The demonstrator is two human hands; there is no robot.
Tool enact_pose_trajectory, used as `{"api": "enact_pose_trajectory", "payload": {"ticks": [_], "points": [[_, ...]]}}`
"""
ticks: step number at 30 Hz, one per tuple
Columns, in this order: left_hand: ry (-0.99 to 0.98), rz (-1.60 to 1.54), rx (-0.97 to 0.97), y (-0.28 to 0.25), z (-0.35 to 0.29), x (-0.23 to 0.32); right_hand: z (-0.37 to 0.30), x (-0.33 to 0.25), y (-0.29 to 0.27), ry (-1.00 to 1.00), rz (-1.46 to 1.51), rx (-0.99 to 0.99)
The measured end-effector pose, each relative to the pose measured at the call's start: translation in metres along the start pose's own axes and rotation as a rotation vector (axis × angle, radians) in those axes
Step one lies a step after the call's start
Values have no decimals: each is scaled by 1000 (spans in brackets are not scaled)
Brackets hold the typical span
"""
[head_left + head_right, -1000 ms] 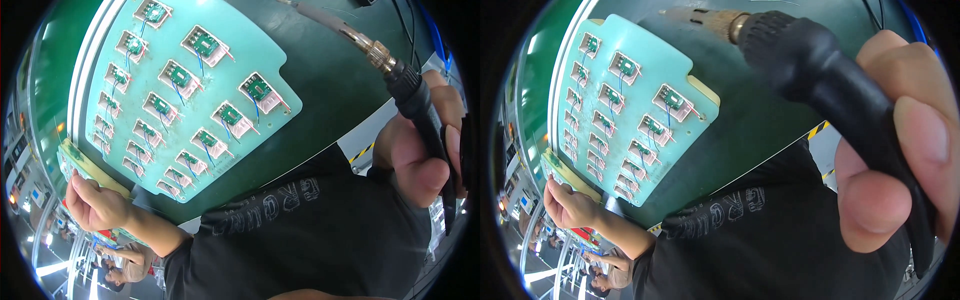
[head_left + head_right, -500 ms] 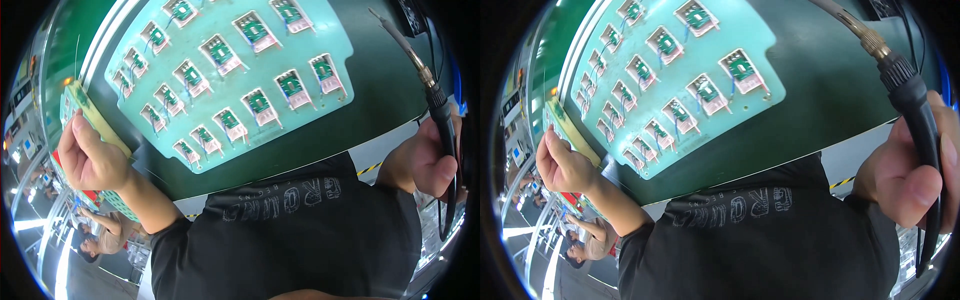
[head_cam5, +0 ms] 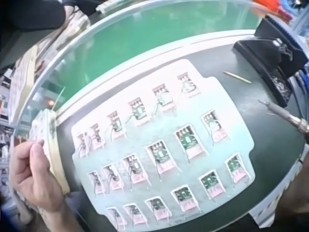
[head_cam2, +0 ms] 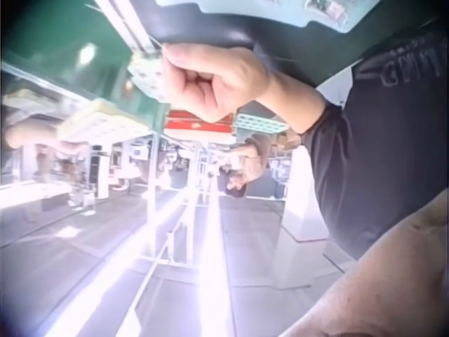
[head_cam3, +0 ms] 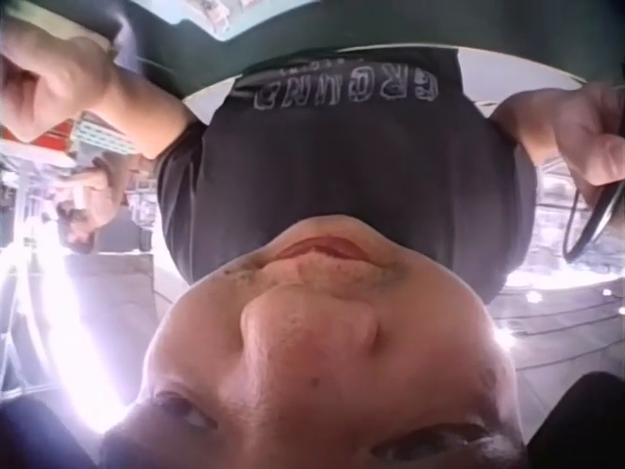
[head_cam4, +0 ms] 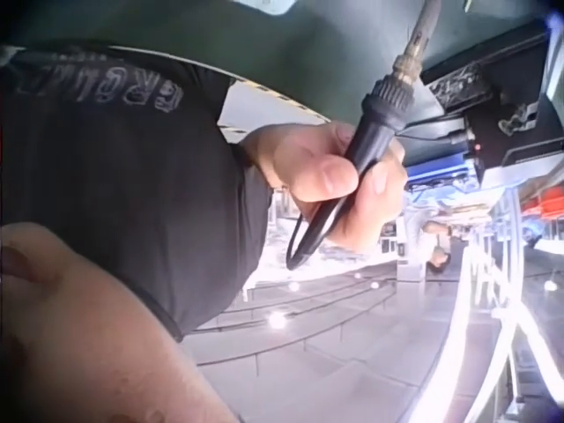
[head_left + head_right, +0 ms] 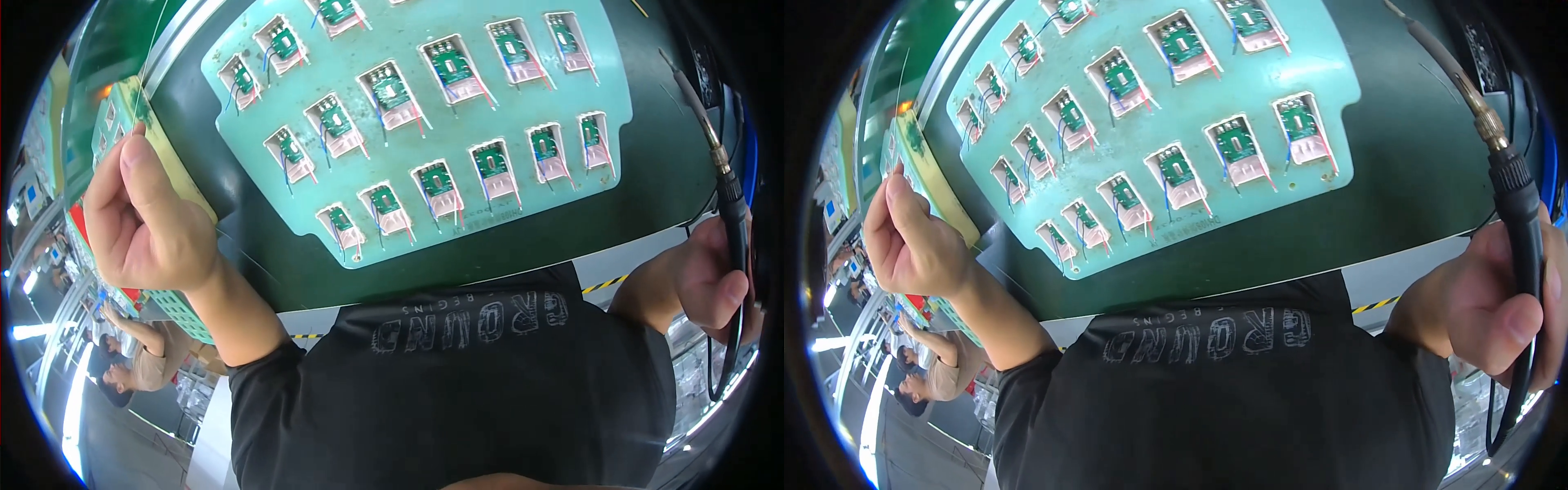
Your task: Soldering electronic components onto printed circuit boards at an assembly station.
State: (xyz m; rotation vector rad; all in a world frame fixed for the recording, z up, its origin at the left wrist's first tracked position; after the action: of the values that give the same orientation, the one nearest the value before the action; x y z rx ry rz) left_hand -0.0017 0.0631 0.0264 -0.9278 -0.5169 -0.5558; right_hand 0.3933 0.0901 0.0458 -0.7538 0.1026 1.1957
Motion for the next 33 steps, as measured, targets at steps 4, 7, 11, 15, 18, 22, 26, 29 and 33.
{"api": "enact_pose_trajectory", "payload": {"ticks": [4, 7, 11, 15, 18, 22, 26, 29, 33], "points": [[13, -34, -14, -1, 1, -2, 2, 0, 3, -18, 7, -16], [41, -58, -8, -2, 3, -4, 5, -1, 7, -38, 11, -26], [57, -87, -2, -4, 0, 0, 11, -5, 10, -62, 4, -40], [24, -54, 21, -4, -4, 6, 18, -16, 9, -116, -147, -41], [18, -98, 12, 0, -6, 16, 23, -19, -1, -39, -92, -48], [-32, -204, -47, 4, -1, 27, 26, -8, -34, 149, 119, 113], [-6, -347, -121, 10, 3, 32, 20, 8, -77, 239, 223, 452], [-189, -441, -181, 16, 7, 19, 20, 26, -90, 306, 152, 531], [-341, -591, -206, 17, 9, 0, 22, 51, -76, 374, 114, 511]]}}
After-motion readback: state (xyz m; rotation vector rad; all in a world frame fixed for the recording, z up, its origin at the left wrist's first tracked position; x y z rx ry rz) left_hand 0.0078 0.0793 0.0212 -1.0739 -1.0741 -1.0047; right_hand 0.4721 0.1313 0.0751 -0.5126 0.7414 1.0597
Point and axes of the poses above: each hand's wrist, its own z-axis towards the middle knuckle, its own y-axis out of the palm, x = y × z, the point moved 7 cm from there along z, towards the middle knuckle, and after that the axes turned 12 degrees about -x, right-handed, at the moved point
